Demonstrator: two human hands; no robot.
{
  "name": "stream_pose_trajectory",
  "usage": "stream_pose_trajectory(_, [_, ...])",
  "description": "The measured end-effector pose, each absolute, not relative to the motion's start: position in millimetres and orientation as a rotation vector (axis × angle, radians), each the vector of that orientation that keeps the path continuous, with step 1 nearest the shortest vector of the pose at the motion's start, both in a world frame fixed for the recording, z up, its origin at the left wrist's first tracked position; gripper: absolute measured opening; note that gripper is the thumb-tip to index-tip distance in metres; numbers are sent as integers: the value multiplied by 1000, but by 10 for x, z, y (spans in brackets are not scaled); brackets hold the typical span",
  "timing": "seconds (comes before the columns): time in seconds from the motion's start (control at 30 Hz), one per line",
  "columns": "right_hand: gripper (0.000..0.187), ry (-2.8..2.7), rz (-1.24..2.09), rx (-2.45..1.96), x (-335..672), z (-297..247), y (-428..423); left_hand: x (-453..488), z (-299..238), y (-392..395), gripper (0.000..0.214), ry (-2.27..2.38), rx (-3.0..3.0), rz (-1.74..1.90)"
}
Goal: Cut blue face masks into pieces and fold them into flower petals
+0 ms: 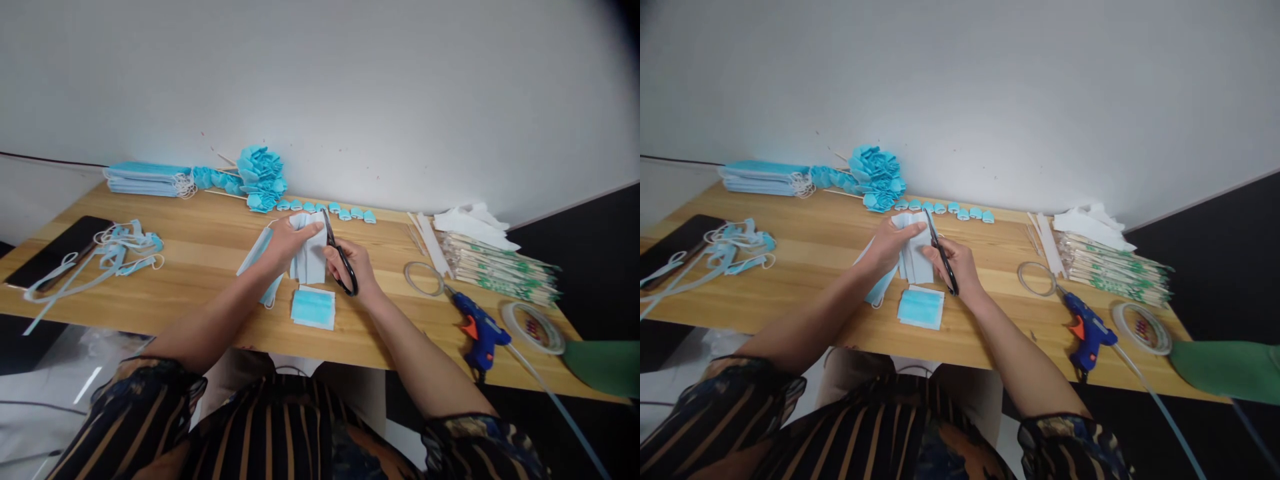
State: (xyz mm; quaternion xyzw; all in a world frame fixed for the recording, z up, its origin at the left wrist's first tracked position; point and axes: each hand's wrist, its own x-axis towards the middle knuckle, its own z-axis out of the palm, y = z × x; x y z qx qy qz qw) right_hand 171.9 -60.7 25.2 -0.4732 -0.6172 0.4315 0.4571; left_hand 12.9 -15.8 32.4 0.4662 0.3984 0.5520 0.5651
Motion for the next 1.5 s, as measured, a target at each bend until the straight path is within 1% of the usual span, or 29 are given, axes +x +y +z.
stream_pose_trajectory(0.17, [58, -1433, 1117, -1158, 1734, 221, -576, 113, 303, -140, 37, 934, 1107, 1318])
stream_pose_trajectory(0.3, [63, -1372, 1169, -1073, 1790, 283, -553, 73, 285, -71, 42, 936, 1103, 1417])
stream_pose_trajectory(0.47, [68, -1321, 1263, -926, 1922, 350, -502, -16, 164, 101, 45, 1104, 1118, 1494])
stream_pose_trajectory(0.53, [73, -1299, 1288, -891, 1954, 358, -477, -48, 130, 144, 43, 1210, 1270, 1500])
stream_pose_trajectory(0.6, [76, -1263, 1329, -860, 1959, 375, -462, -66, 135, 149, 46, 1290, 1529, 1537])
stream_pose_trajectory(0.67, [76, -1210, 1392, -845, 1949, 409, -457, -66, 174, 115, 52, 1296, 1806, 1582])
stream_pose_trajectory(0.73, [74, -1142, 1442, -844, 1947, 453, -452, -53, 219, 58, 51, 1240, 2050, 1576])
stream_pose_trajectory(0.8, [72, -1068, 1476, -819, 1975, 487, -432, -34, 240, 4, 44, 1154, 2285, 1467])
stream_pose_trajectory(0.9, [69, -969, 1506, -701, 2089, 491, -359, -1, 209, -39, 35, 1033, 2588, 1103])
stream_pose_trajectory(1.0, [65, -922, 1515, -601, 2232, 438, -262, 38, 155, -54, 35, 926, 2755, 701])
stream_pose_trajectory(1.07, [64, -931, 1521, -574, 2297, 396, -211, 71, 141, -68, 40, 889, 2812, 521])
stream_pose_trajectory(1.2, [65, -981, 1496, -607, 2315, 355, -180, 137, 178, -92, 52, 922, 2890, 272])
stream_pose_trajectory(1.37, [67, -1034, 1433, -703, 2277, 375, -188, 223, 257, 3, 58, 897, 2972, 128])
stream_pose_trajectory(1.43, [67, -1052, 1418, -724, 2278, 380, -180, 283, 285, 102, 55, 939, 3033, 40])
stream_pose_trajectory(1.5, [66, -1044, 1411, -740, 2283, 379, -170, 353, 312, 231, 40, 998, 3080, -97])
